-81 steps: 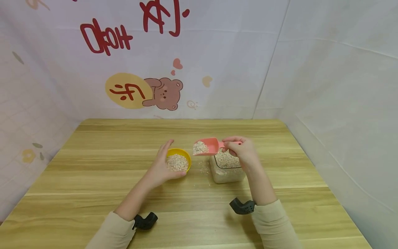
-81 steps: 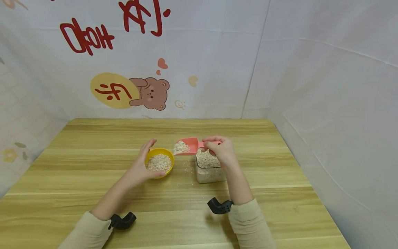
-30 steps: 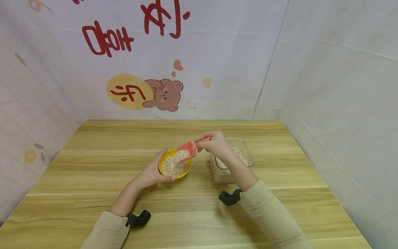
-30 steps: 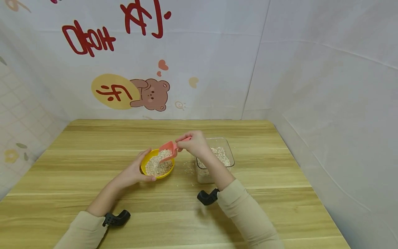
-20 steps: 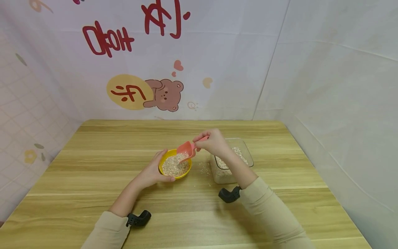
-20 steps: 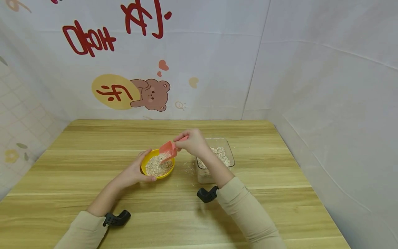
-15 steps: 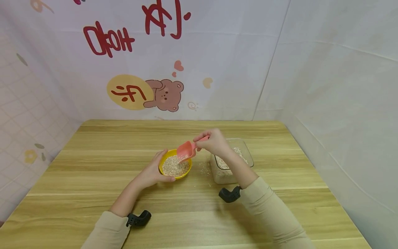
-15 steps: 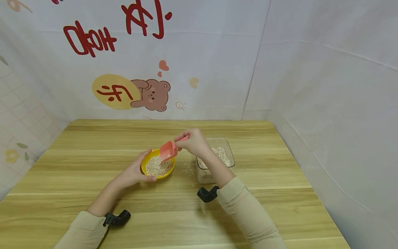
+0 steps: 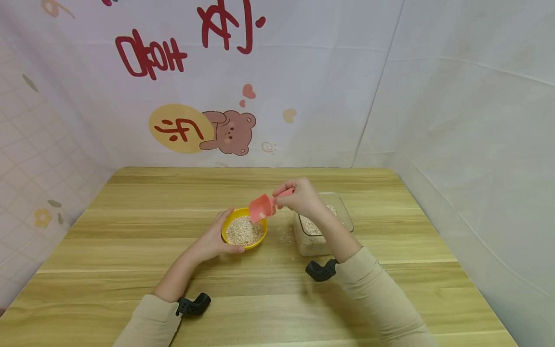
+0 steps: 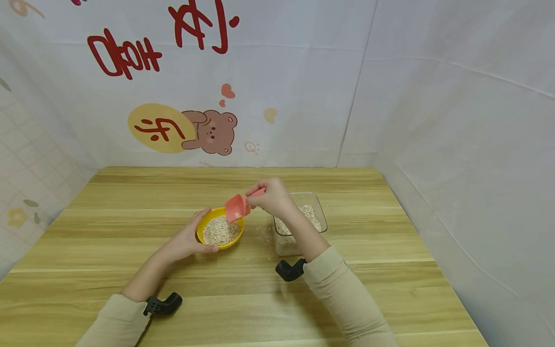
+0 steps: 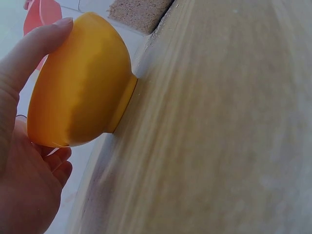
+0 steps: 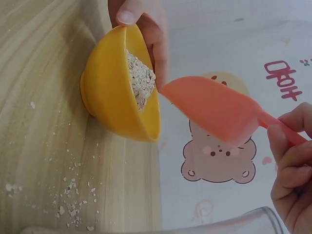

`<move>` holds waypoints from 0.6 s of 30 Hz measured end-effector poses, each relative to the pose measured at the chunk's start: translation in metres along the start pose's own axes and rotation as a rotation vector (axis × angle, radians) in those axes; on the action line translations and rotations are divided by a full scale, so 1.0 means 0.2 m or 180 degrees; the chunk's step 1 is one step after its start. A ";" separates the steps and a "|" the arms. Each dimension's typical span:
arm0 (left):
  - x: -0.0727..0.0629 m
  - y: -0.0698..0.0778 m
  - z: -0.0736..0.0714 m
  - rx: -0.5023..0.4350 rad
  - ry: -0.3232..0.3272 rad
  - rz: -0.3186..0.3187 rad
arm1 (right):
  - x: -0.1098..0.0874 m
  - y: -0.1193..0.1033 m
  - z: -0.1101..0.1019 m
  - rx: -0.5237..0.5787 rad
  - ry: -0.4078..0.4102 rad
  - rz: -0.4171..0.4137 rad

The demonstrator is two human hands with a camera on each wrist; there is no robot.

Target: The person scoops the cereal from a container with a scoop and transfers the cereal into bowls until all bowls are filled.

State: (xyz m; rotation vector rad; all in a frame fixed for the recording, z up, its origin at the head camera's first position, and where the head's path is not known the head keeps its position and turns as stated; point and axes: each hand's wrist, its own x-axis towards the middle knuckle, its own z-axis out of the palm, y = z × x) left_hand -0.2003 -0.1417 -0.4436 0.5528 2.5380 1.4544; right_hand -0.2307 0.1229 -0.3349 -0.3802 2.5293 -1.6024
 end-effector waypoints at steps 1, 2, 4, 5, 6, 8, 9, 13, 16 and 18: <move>0.00 0.00 0.00 0.0002 -0.0005 -0.0006 | 0.00 0.00 0.00 -0.0027 -0.0003 -0.0007; 0.00 0.00 0.00 0.0005 -0.0008 -0.0012 | 0.00 0.00 0.00 -0.0059 -0.0012 -0.0020; 0.00 0.00 0.00 0.0013 -0.0010 -0.0019 | -0.01 -0.01 0.00 -0.0133 -0.0033 -0.0052; 0.00 0.00 0.00 0.0011 -0.0012 -0.0016 | -0.01 -0.01 0.00 -0.0170 -0.0046 -0.0069; 0.00 0.00 0.00 0.0014 -0.0012 -0.0016 | -0.01 -0.01 0.00 -0.0204 -0.0061 -0.0082; 0.00 0.00 0.00 0.0020 -0.0006 -0.0017 | -0.01 -0.01 0.01 -0.0252 -0.0086 -0.0108; 0.00 0.00 0.00 0.0025 -0.0007 -0.0019 | -0.01 -0.01 0.01 -0.0271 -0.0093 -0.0124; 0.00 0.00 0.00 0.0032 -0.0003 -0.0015 | 0.00 -0.01 0.02 -0.0309 -0.0092 -0.0174; 0.00 0.00 -0.01 0.0019 -0.0001 0.0004 | -0.01 0.00 0.02 -0.0289 -0.0081 -0.0175; 0.00 0.00 -0.01 0.0009 0.0000 0.0022 | -0.01 0.00 0.02 -0.0244 -0.0077 -0.0163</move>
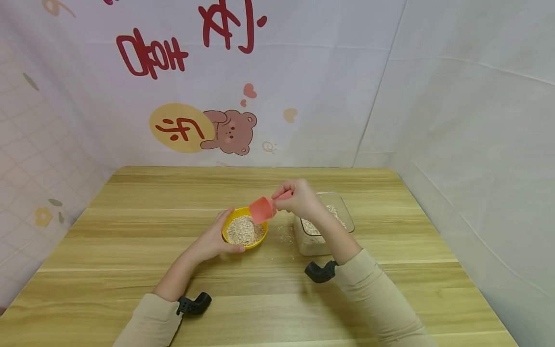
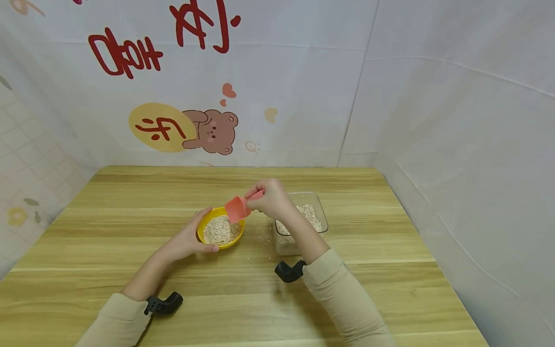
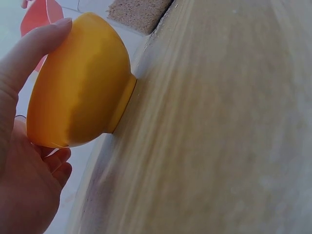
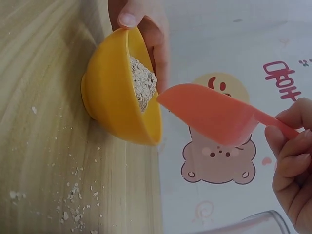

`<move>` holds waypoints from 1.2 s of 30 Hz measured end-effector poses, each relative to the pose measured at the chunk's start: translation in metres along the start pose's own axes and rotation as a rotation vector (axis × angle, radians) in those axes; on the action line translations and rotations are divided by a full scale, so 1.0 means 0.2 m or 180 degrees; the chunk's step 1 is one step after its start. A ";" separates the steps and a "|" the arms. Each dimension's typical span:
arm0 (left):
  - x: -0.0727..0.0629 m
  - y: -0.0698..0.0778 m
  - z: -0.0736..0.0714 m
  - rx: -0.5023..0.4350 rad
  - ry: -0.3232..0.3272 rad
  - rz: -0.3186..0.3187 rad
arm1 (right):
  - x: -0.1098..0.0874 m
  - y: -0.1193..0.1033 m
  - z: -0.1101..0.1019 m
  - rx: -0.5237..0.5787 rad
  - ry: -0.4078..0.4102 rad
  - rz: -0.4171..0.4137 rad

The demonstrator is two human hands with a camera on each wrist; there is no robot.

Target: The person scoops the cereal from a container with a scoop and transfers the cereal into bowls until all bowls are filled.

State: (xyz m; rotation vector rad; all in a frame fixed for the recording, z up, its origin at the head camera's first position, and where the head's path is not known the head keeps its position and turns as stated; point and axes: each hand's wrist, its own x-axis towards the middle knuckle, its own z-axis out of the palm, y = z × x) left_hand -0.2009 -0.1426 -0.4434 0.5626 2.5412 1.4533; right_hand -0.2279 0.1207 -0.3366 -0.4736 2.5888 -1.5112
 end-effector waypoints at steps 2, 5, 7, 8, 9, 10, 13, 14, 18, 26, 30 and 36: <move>0.00 0.00 0.00 -0.0002 0.0005 0.0019 | -0.01 0.00 0.00 0.0048 0.0009 -0.0006; 0.00 0.00 0.00 0.0023 0.0010 0.0030 | -0.01 0.02 0.00 0.0102 0.0034 -0.0060; 0.00 0.00 0.00 0.0052 0.0015 0.0048 | -0.02 0.03 0.00 0.0136 0.0057 -0.0090; 0.00 0.00 0.00 0.0067 0.0018 0.0057 | -0.02 0.03 -0.01 0.0161 0.0067 -0.0093; 0.00 0.01 0.00 0.0083 0.0023 0.0067 | -0.02 0.04 -0.01 0.0185 0.0080 -0.0095; 0.00 0.01 0.00 0.0094 0.0028 0.0080 | -0.03 0.04 -0.01 0.0211 0.0096 -0.0079; 0.00 0.03 0.00 0.0127 0.0037 0.0100 | -0.04 0.05 -0.01 0.0331 0.0142 -0.0012; 0.00 0.03 0.00 0.0138 0.0040 0.0102 | -0.04 0.05 -0.02 0.0377 0.0158 0.0015; 0.00 0.05 -0.01 0.0133 0.0063 0.0093 | -0.06 0.06 -0.03 0.0561 0.0232 0.0103; 0.00 0.10 -0.01 0.0107 0.0119 0.0090 | -0.11 0.07 -0.06 0.0922 0.0356 0.0165; 0.01 0.13 0.00 0.0115 0.0189 0.0044 | -0.15 0.07 -0.10 0.0876 0.0476 0.0208; 0.02 0.18 0.03 0.0096 0.0265 0.0098 | -0.19 0.10 -0.16 0.1125 0.0562 0.0119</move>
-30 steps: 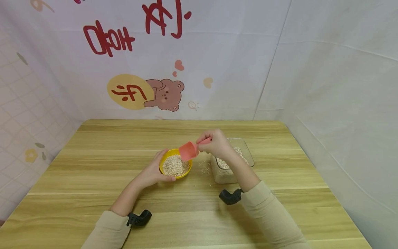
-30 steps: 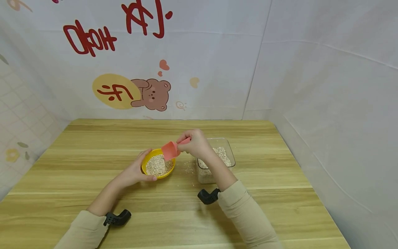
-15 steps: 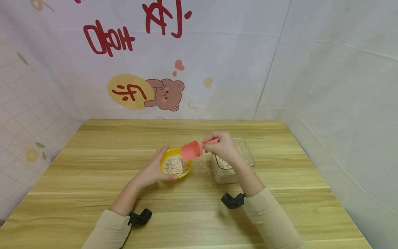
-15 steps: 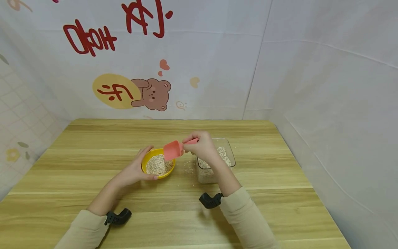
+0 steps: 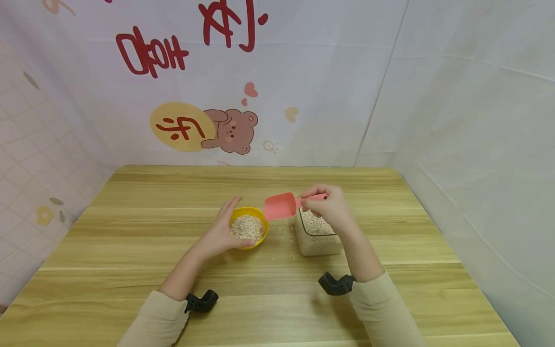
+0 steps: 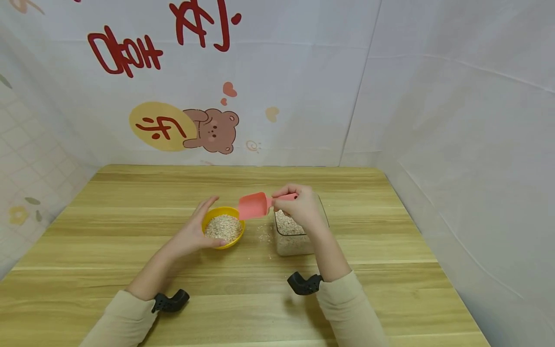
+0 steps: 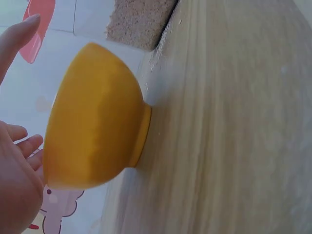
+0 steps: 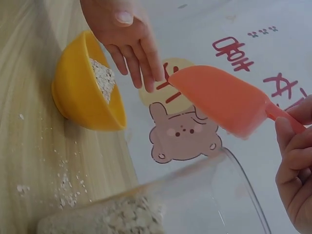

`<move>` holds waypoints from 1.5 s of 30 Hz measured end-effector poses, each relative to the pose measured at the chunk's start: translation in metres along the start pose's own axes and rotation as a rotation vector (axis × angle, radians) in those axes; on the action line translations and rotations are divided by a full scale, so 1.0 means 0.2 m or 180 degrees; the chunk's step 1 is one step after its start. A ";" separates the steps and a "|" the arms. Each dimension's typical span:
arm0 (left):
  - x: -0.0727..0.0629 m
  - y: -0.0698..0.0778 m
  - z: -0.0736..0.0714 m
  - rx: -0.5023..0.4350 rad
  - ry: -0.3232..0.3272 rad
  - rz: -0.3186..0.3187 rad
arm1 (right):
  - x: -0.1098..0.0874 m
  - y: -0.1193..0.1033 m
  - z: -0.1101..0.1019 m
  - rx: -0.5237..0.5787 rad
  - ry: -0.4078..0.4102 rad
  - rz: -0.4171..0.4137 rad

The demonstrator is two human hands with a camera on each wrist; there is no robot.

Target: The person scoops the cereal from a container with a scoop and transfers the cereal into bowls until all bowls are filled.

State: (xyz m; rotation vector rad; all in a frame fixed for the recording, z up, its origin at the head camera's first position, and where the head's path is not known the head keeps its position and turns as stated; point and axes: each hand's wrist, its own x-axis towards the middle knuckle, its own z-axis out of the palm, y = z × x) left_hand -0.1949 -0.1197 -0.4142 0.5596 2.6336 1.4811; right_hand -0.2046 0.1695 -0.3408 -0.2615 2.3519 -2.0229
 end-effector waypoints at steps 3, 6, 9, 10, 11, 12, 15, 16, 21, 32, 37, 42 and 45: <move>0.00 0.02 0.02 -0.0009 0.0016 0.0047 | -0.01 0.01 -0.04 0.0133 0.0018 -0.0061; 0.01 0.03 0.04 -0.0004 0.0019 0.0099 | -0.03 0.01 -0.08 0.0172 0.0077 -0.0085; 0.02 0.04 0.06 -0.0013 0.0011 0.0147 | -0.05 0.01 -0.11 0.0166 0.0141 -0.0109; 0.03 0.05 0.06 -0.0023 0.0010 0.0164 | -0.05 0.01 -0.12 0.0163 0.0165 -0.0113; 0.03 0.05 0.07 -0.0028 0.0004 0.0175 | -0.06 0.01 -0.14 0.0156 0.0187 -0.0118; 0.04 0.06 0.07 -0.0041 -0.0003 0.0188 | -0.06 0.01 -0.15 0.0147 0.0209 -0.0125; 0.05 0.08 0.09 -0.0045 -0.0017 0.0226 | -0.08 0.01 -0.18 0.0124 0.0274 -0.0148; 0.05 0.08 0.10 -0.0036 -0.0018 0.0241 | -0.08 0.01 -0.19 0.0113 0.0289 -0.0158; 0.07 0.11 0.14 0.0028 -0.0027 0.0319 | -0.10 0.02 -0.25 0.0087 0.0376 -0.0223; 0.10 0.19 0.25 -0.0037 -0.0101 0.0327 | -0.14 0.04 -0.40 -0.0111 0.0438 -0.0191; 0.11 0.22 0.29 -0.0058 -0.0121 0.0333 | -0.15 0.05 -0.45 -0.0318 0.0463 -0.0147; 0.12 0.25 0.33 -0.0021 -0.0108 0.0321 | -0.15 0.06 -0.48 -0.0420 0.0428 -0.0069; 0.14 0.26 0.36 -0.0005 -0.0113 0.0322 | -0.16 0.06 -0.49 -0.0496 0.0390 -0.0029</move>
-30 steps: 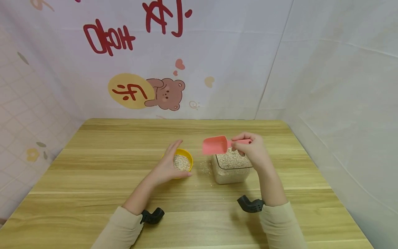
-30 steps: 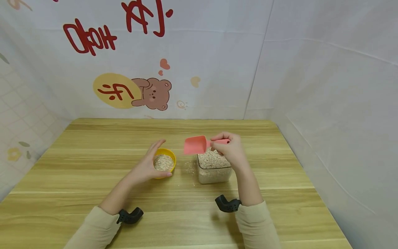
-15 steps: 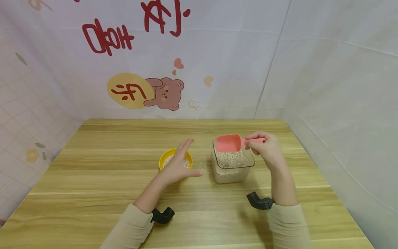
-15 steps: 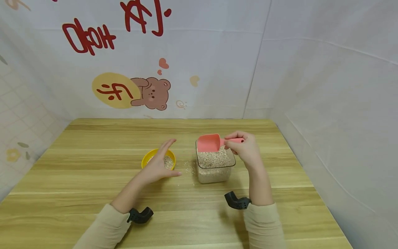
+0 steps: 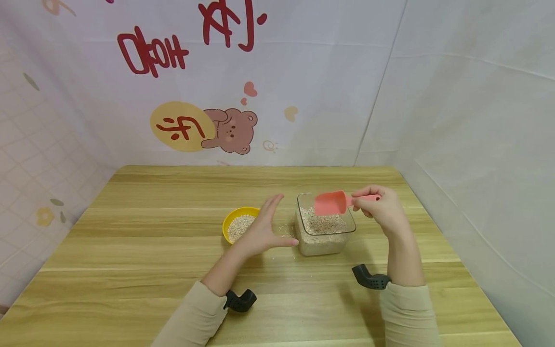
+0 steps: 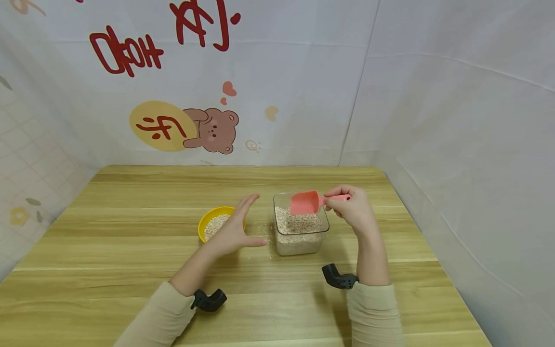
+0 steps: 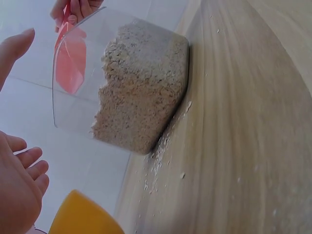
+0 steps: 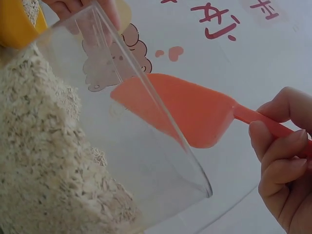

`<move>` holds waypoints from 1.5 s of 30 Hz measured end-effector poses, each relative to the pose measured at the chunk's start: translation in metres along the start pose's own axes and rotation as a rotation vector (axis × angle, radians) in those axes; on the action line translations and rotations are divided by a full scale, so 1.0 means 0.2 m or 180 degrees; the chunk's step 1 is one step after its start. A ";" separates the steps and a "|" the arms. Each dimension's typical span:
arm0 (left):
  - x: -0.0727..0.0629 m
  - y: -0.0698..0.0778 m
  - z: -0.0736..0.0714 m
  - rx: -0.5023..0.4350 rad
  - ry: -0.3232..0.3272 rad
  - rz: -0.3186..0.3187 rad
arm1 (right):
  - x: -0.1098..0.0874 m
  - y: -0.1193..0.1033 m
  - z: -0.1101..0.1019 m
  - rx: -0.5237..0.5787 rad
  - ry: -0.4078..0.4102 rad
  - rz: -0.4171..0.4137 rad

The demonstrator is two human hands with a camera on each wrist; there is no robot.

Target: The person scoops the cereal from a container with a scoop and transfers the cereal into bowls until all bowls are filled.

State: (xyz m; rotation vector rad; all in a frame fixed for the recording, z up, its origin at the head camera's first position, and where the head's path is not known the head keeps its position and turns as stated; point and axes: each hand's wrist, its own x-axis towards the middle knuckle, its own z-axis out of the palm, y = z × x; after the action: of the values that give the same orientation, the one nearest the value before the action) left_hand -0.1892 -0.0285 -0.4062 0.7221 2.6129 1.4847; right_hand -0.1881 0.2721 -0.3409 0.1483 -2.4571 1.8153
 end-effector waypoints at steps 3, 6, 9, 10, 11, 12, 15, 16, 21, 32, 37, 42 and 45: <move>0.01 0.01 0.02 -0.0031 -0.0016 0.0023 | 0.00 0.00 -0.01 -0.0081 -0.0045 0.0020; 0.02 0.01 0.04 -0.0051 -0.0026 0.0042 | -0.01 0.00 -0.01 -0.0147 -0.0081 0.0030; 0.03 0.01 0.05 -0.0082 -0.0037 0.0035 | -0.01 0.00 -0.01 -0.0191 -0.0108 0.0032; 0.04 0.01 0.06 -0.0090 -0.0044 0.0024 | -0.01 0.00 -0.01 -0.0198 -0.0112 0.0036; 0.04 0.01 0.07 -0.0108 -0.0049 0.0011 | -0.01 0.00 -0.01 -0.0210 -0.0113 0.0038; 0.05 0.01 0.07 -0.0127 -0.0057 -0.0003 | -0.01 0.00 -0.01 -0.0226 -0.0111 0.0044; 0.06 0.01 0.09 -0.0154 -0.0073 -0.0045 | -0.01 0.01 0.00 -0.0291 -0.0094 0.0063; 0.06 0.01 0.09 -0.0167 -0.0078 -0.0049 | 0.00 0.01 0.00 -0.0319 -0.0091 0.0068; 0.08 0.01 0.12 -0.0129 -0.0103 -0.0088 | 0.01 0.02 0.00 -0.0416 -0.0104 0.0109; 0.10 0.01 0.15 -0.0202 -0.0112 -0.0121 | 0.02 0.04 0.02 -0.0631 -0.0163 0.0153; 0.12 0.01 0.16 -0.0334 -0.0122 -0.0087 | 0.02 0.04 0.04 -0.0702 -0.0212 0.0172; 0.13 0.01 0.17 -0.0378 -0.0113 -0.0078 | 0.02 0.02 0.05 -0.0776 -0.0167 0.0189; 0.13 0.01 0.18 -0.0379 -0.0103 -0.0097 | 0.01 0.01 0.05 -0.0827 -0.0138 0.0208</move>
State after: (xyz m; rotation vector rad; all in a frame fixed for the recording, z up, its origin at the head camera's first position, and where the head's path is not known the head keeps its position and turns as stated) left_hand -0.2024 0.0116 -0.4196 0.6856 2.4756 1.5902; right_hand -0.1911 0.2626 -0.3446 0.0911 -2.7287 1.5101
